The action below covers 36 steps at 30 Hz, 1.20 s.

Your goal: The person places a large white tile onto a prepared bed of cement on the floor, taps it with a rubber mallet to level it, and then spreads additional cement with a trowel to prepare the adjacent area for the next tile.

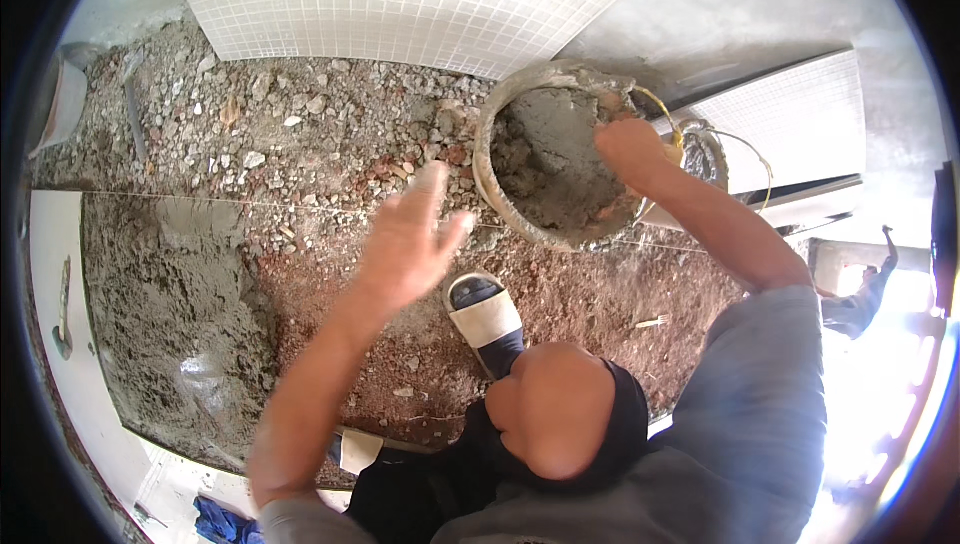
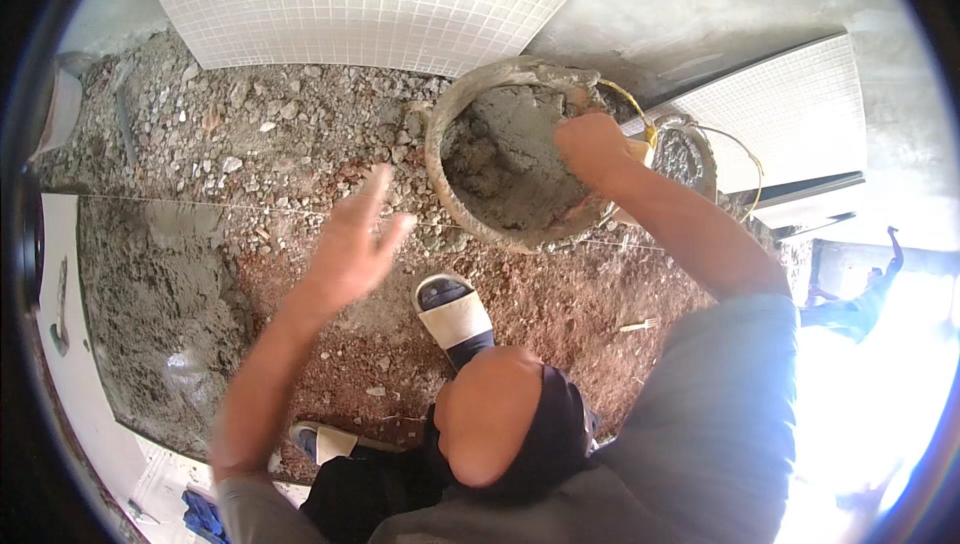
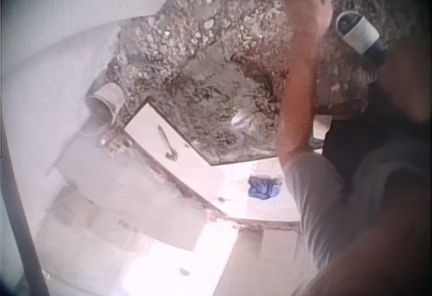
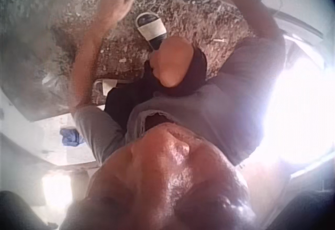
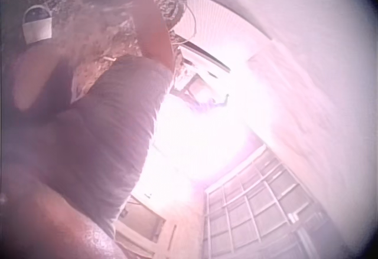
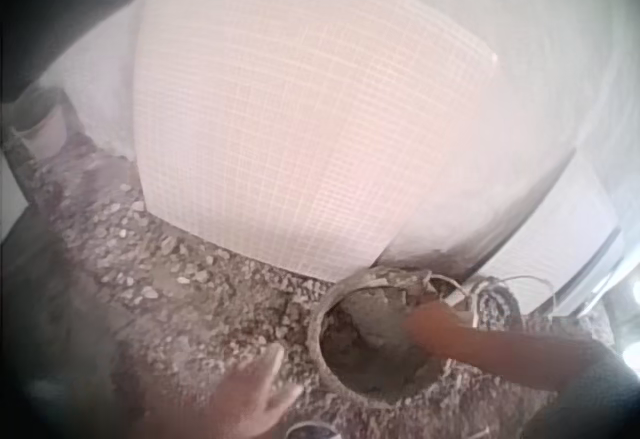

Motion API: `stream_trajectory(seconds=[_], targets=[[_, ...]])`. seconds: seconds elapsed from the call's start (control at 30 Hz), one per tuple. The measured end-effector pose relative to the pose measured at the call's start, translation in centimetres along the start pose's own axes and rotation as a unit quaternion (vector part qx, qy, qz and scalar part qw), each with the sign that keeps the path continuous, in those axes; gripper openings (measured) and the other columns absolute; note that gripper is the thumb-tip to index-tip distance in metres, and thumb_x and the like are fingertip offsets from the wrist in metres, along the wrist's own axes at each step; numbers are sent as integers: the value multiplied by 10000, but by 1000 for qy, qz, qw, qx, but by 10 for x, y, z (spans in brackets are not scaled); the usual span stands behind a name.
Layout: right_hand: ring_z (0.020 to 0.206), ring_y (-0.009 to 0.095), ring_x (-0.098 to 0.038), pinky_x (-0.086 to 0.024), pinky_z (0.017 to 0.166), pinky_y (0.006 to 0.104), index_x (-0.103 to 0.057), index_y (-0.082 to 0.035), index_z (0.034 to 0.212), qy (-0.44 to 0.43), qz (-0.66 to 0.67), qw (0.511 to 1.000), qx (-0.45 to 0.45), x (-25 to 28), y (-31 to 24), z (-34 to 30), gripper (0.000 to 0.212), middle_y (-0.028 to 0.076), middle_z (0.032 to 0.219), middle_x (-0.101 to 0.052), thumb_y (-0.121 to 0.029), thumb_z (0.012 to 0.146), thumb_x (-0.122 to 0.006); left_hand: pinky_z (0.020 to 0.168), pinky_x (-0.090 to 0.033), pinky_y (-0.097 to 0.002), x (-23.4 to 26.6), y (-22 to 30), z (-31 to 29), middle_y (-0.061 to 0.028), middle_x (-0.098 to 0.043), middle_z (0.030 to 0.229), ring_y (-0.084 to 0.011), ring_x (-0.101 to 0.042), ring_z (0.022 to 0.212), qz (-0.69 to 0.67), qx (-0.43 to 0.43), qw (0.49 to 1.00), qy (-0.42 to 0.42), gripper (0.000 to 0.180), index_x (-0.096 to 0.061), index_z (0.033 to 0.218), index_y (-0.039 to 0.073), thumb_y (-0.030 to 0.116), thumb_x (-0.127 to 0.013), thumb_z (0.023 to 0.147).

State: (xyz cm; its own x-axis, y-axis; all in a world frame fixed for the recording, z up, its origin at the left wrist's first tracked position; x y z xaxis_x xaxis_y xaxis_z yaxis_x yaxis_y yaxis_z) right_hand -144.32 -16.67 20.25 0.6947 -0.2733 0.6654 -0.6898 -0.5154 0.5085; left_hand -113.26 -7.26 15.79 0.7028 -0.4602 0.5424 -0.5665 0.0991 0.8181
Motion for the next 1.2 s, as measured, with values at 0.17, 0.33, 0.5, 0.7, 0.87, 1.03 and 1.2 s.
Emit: stream_trajectory(seconds=[0.17,0.33,0.5,0.7,0.87,1.03,1.2], targets=[[746,248,-692,-566,581,343,-622,-12,960,24,59,998,11,-17,-14,-42,147,111,842,-676,-53,827,-577,1124,-246,-458,-88,9,16,-309,-312,1427,-421,-339,1322,-98,5,995,32,774,-15,1467,-26,294,-503,960],[747,244,-686,-570,584,355,-581,-49,1078,-153,119,979,-62,15,12,-84,220,108,864,-671,-95,867,-538,1106,-263,-459,-100,-8,20,-326,-232,1458,-442,-294,1344,-100,-72,985,118,751,-50,1456,-59,255,-515,957],[816,275,-669,-559,745,387,-587,-81,1146,-212,185,944,-174,29,38,-67,315,148,906,-664,-229,874,-531,1100,-240,-497,-105,-4,25,-300,-318,1428,-396,-461,1238,-98,-94,976,172,795,-49,1453,-68,241,-557,926],[896,384,-625,-505,797,470,-599,11,988,-136,248,958,51,-22,-24,-32,353,234,928,-647,-299,819,-582,1140,-139,-481,-108,-2,27,-320,-145,1493,-427,-219,1380,-129,-82,981,117,781,11,1457,-70,272,-485,960],[863,441,-606,-469,800,492,-593,71,969,-152,392,907,28,-40,-28,-49,423,287,896,-628,-299,762,-584,1117,-175,-540,-115,6,24,-277,-531,1168,-392,-544,1116,-103,-68,986,113,758,-25,1461,-30,308,-480,957],[761,372,-631,-499,702,441,-597,43,1024,-147,415,898,2,-40,-27,-55,406,242,846,-635,-268,763,-617,1136,-112,-535,-114,-1,32,-308,-458,1280,-393,-498,1196,-150,-45,984,87,768,18,1474,27,344,-462,964],[525,98,-511,-402,432,264,-575,-27,1048,-106,607,782,-91,-54,-5,-75,289,25,706,-523,-196,813,-589,1103,-232,-473,-114,-3,38,-298,-471,1266,-369,-469,1214,-164,-48,971,166,765,-108,1454,-33,327,-518,919]])
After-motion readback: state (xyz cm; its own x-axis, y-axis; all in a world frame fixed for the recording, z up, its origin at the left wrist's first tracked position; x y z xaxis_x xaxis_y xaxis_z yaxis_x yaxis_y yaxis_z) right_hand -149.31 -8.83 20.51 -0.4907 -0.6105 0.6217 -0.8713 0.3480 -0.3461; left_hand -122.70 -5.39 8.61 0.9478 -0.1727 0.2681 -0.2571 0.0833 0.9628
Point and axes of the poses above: each hand's wrist, its own z-axis towards the middle knuckle, its own x-axis out of the back of the hand, y = z × x, the point moved 1 cm from there along z, towards the middle knuckle
